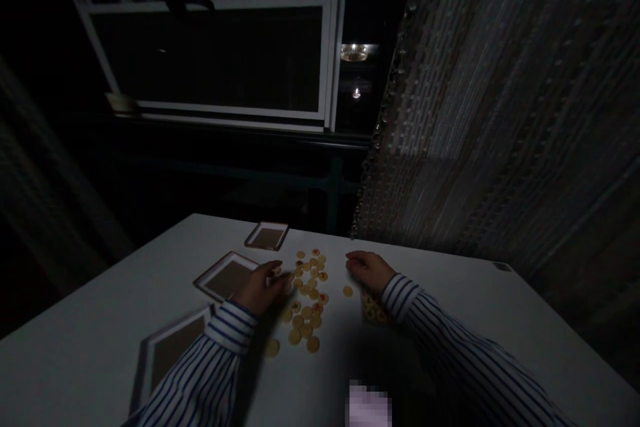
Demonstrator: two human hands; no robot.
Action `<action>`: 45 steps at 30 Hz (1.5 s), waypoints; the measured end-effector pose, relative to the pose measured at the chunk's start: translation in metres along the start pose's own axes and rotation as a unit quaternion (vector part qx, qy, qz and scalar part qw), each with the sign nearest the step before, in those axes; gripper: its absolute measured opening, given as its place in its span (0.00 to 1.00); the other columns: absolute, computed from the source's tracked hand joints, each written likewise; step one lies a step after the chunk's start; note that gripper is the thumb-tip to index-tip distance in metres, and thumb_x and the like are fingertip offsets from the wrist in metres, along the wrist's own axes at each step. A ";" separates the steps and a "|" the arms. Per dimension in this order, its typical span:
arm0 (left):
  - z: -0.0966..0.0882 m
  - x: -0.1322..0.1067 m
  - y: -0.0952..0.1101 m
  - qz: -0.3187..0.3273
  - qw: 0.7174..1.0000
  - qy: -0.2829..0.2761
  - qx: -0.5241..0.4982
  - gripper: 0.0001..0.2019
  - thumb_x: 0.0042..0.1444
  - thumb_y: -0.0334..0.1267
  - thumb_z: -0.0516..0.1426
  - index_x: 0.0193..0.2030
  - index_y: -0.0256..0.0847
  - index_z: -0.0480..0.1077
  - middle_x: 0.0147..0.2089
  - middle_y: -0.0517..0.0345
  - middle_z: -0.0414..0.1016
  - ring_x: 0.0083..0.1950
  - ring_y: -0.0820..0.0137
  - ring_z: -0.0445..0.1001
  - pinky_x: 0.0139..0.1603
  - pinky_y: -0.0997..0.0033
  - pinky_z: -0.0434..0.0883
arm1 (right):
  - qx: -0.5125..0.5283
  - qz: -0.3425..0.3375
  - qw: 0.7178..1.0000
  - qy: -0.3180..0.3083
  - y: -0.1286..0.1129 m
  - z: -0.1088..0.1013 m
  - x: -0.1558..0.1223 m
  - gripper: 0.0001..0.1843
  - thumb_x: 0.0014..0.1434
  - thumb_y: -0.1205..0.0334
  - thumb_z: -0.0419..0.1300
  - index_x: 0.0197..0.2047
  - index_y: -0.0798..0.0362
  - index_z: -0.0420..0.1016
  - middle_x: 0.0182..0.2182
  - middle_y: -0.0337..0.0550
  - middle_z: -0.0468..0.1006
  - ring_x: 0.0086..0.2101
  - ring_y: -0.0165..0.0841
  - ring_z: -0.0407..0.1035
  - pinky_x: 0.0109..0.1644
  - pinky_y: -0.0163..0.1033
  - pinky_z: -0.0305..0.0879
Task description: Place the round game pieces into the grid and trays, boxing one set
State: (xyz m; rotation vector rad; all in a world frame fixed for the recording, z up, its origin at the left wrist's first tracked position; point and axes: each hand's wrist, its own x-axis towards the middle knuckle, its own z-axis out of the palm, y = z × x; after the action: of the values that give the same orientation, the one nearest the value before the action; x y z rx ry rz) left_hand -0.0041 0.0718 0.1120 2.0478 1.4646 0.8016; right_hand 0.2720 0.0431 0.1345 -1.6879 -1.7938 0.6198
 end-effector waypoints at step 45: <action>-0.035 0.140 -0.123 -0.080 0.985 -0.010 0.154 0.14 0.52 0.36 0.47 0.41 0.36 0.70 0.42 0.44 0.75 0.45 0.62 0.72 0.44 0.69 0.65 | -0.080 -0.008 0.993 -0.090 -0.073 0.157 0.163 0.17 0.53 0.62 0.51 0.46 0.53 0.70 0.43 0.46 0.75 0.43 0.34 0.68 0.42 0.34 0.59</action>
State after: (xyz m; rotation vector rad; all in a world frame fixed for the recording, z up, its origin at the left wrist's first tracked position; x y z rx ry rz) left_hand -0.0755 0.2439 0.0765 2.1113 1.8091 0.5144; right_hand 0.1075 0.2090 0.0891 -1.7675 -2.0292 0.6536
